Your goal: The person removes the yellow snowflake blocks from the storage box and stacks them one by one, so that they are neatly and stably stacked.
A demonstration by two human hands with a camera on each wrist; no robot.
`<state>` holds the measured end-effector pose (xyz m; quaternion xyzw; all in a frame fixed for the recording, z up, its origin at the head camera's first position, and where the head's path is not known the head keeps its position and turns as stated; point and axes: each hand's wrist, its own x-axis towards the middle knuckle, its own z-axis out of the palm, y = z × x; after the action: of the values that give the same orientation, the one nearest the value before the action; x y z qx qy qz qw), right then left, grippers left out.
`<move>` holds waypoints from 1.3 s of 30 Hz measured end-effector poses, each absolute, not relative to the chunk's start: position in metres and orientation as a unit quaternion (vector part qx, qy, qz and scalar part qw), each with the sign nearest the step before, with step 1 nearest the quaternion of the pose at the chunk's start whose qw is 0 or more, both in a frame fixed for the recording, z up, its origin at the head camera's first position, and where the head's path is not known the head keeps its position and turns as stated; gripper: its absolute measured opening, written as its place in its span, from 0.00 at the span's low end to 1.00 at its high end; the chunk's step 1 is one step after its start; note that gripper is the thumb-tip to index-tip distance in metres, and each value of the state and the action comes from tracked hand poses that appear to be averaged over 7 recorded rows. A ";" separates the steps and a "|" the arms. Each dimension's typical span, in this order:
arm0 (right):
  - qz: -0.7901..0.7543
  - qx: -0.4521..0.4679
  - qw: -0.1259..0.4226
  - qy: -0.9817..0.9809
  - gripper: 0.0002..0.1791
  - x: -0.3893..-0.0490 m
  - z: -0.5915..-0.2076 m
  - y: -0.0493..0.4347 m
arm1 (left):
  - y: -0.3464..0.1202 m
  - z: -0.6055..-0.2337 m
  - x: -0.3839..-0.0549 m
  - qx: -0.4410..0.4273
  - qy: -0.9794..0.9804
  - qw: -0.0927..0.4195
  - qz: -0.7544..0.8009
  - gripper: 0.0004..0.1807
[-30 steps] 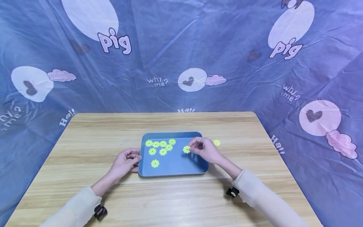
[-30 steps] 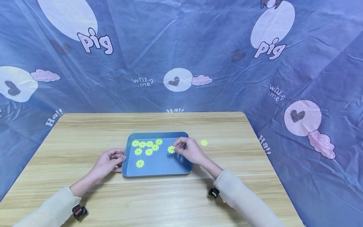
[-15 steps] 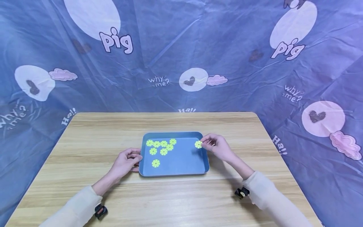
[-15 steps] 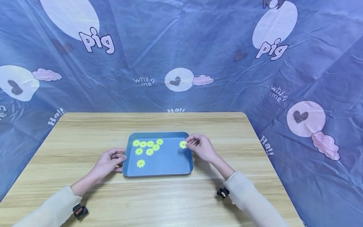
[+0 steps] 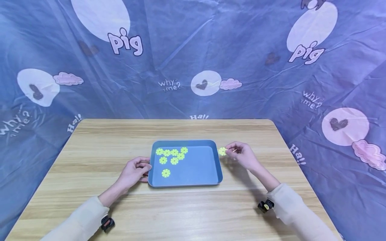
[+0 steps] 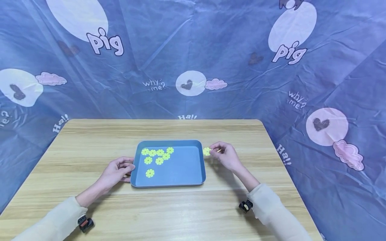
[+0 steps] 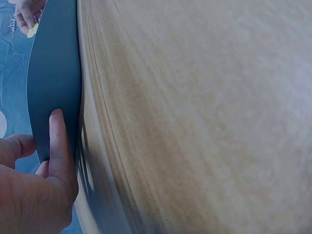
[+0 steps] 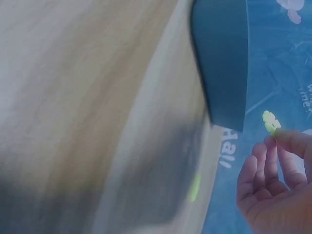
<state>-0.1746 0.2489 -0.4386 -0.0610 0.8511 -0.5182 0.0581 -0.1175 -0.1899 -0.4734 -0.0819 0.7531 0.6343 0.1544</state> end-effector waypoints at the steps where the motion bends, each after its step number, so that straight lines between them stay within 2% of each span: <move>1: -0.522 -0.057 0.061 0.849 0.14 -0.174 -0.440 0.251 | -0.189 -0.473 -0.117 -0.083 0.753 0.154 0.634 0.25; 18: -0.567 -0.001 0.104 0.817 0.21 -0.182 -0.462 0.288 | -0.185 -0.477 -0.109 -0.082 0.752 0.150 0.636 0.25; 39: -0.511 0.057 0.131 0.848 0.19 -0.200 -0.470 0.294 | -0.191 -0.478 -0.118 -0.072 0.752 0.155 0.637 0.25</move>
<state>-0.2003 0.2941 -0.4703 0.0571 0.8477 -0.5109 0.1307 -0.1176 -0.1910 -0.4777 -0.0725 0.7520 0.6365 0.1552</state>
